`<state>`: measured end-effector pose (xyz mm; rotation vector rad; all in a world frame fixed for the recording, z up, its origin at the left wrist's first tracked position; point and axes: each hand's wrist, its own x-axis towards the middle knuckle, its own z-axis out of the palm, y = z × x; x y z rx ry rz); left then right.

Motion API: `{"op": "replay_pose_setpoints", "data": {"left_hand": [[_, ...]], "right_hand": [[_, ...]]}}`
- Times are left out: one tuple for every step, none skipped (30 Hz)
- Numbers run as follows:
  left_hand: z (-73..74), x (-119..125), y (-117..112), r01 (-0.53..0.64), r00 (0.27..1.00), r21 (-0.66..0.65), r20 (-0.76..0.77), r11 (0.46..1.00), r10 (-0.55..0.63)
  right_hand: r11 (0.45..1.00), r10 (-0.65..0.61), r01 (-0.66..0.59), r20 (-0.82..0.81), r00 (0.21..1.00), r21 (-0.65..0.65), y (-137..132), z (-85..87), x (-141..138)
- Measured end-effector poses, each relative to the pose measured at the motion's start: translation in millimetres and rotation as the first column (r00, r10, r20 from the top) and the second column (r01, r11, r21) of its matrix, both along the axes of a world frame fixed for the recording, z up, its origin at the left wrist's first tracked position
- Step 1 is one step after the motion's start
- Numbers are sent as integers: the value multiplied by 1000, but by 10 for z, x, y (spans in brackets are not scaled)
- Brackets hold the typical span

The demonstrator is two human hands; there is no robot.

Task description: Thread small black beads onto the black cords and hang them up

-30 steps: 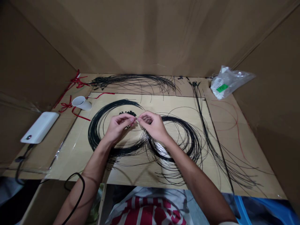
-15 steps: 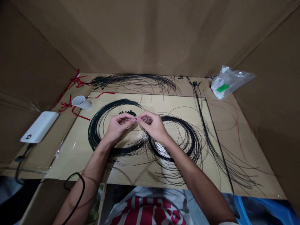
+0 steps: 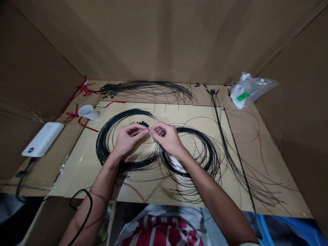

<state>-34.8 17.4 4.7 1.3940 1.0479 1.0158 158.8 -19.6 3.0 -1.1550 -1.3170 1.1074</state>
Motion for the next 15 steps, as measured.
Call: {"op": "replay_pose_setpoints", "data": {"left_hand": [[-3, 0, 1, -4, 1000, -8, 7, 1000, 4], [-6, 0, 1, -4, 1000, -16, 11, 1000, 4], [-10, 0, 2, 0, 1000, -24, 15, 1000, 0], [-14, 1, 2, 4, 1000, -33, 20, 999, -3], [-17, 1, 2, 8, 1000, -40, 24, 999, -7], [-18, 1, 2, 12, 1000, -46, 27, 999, -11], [-18, 1, 2, 14, 999, -49, 29, 999, -13], [-17, 1, 2, 16, 999, -50, 31, 999, -14], [-14, 2, 1, 17, 999, -49, 30, 999, -15], [-11, 3, 1, 19, 999, -47, 27, 999, -17], [-8, 3, 1, 18, 1000, -45, 23, 999, -17], [-7, 4, 0, 19, 1000, -43, 18, 999, -18], [-7, 4, 0, 20, 1000, -40, 14, 999, -20], [-9, 5, 1, 23, 1000, -39, 12, 999, -23], [-13, 6, 1, 26, 1000, -37, 12, 999, -26]], "right_hand": [[1000, 0, 0, 1, 1000, 3, -2, 4, -1], [1000, 0, 0, 2, 1000, 4, -4, 7, -1], [1000, 2, -2, 3, 1000, 4, -5, 9, -1], [1000, 3, -3, 4, 1000, 5, -6, 9, -1], [1000, 2, -2, 5, 1000, 6, -6, 9, -1], [1000, 0, 0, 6, 1000, 8, -6, 7, 0], [1000, -3, 3, 6, 1000, 10, -6, 6, 0], [1000, -5, 5, 5, 1000, 11, -6, 4, 1], [1000, -6, 6, 5, 1000, 11, -5, 2, 1], [1000, -5, 5, 5, 1000, 10, -4, 1, 0], [1000, -5, 5, 7, 1000, 10, -4, 1, 0], [1000, -5, 5, 9, 1000, 10, -3, 1, -1], [1000, -6, 6, 11, 1000, 12, -3, 1, -3], [1000, -7, 7, 11, 1000, 15, -3, 2, -4], [1000, -8, 8, 10, 1000, 17, -4, 3, -5]]}}
